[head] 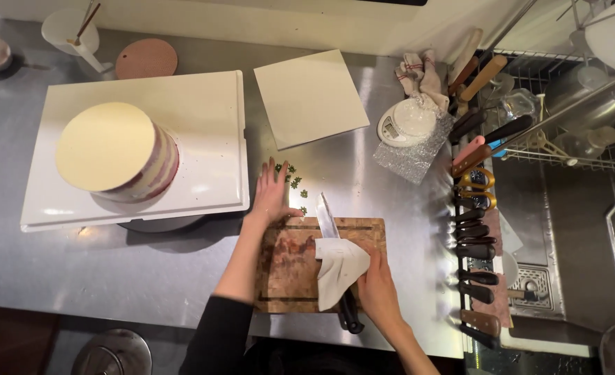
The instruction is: Cleaning a cake decorating workstation by scraping and wiping the cake board and the stainless steel counter.
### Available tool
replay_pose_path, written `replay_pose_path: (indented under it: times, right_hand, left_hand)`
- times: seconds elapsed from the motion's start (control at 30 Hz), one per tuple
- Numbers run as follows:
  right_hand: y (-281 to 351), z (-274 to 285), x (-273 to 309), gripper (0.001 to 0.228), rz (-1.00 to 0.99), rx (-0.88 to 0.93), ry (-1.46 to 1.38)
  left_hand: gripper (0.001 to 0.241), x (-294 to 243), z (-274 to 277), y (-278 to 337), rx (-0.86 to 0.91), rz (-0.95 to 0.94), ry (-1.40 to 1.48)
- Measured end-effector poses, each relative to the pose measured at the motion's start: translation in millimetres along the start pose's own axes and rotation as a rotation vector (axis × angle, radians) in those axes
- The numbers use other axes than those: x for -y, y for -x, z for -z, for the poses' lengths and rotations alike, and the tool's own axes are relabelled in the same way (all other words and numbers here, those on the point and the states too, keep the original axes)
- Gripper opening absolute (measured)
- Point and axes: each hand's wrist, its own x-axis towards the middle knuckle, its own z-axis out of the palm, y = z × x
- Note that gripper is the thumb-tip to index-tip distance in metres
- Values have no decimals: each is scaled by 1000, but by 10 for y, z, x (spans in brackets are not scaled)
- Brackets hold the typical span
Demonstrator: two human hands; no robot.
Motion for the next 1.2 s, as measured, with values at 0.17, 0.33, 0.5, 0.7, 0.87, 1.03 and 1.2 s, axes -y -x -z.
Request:
replay_pose_path:
  times: [0.17, 0.33, 0.5, 0.7, 0.87, 1.03, 1.2]
  right_hand:
    - [185, -320, -45, 79, 191, -72, 177]
    - [82, -806, -117, 69, 257, 88, 442]
    - [-414, -330, 703, 46, -247, 220, -79]
    - [-2126, -423, 332, 26, 419, -146, -22]
    - [-2465, -366, 669, 43, 231, -47, -273]
    - [-2275, -240, 627, 32, 42, 68, -479]
    - [-1613, -110, 1033, 42, 64, 196, -765]
  left_hand:
    - [170, 154, -271, -286, 13, -165, -58]
    - [87, 104, -509, -145, -69, -274, 13]
    - [54, -31, -520, -25, -170, -161, 237]
    - [42, 177, -733, 192, -398, 131, 738]
    - [31, -293, -212, 332, -388, 186, 451]
    - [58, -707, 95, 968, -405, 219, 743]
    - [54, -773, 711, 2156, -220, 327, 1386]
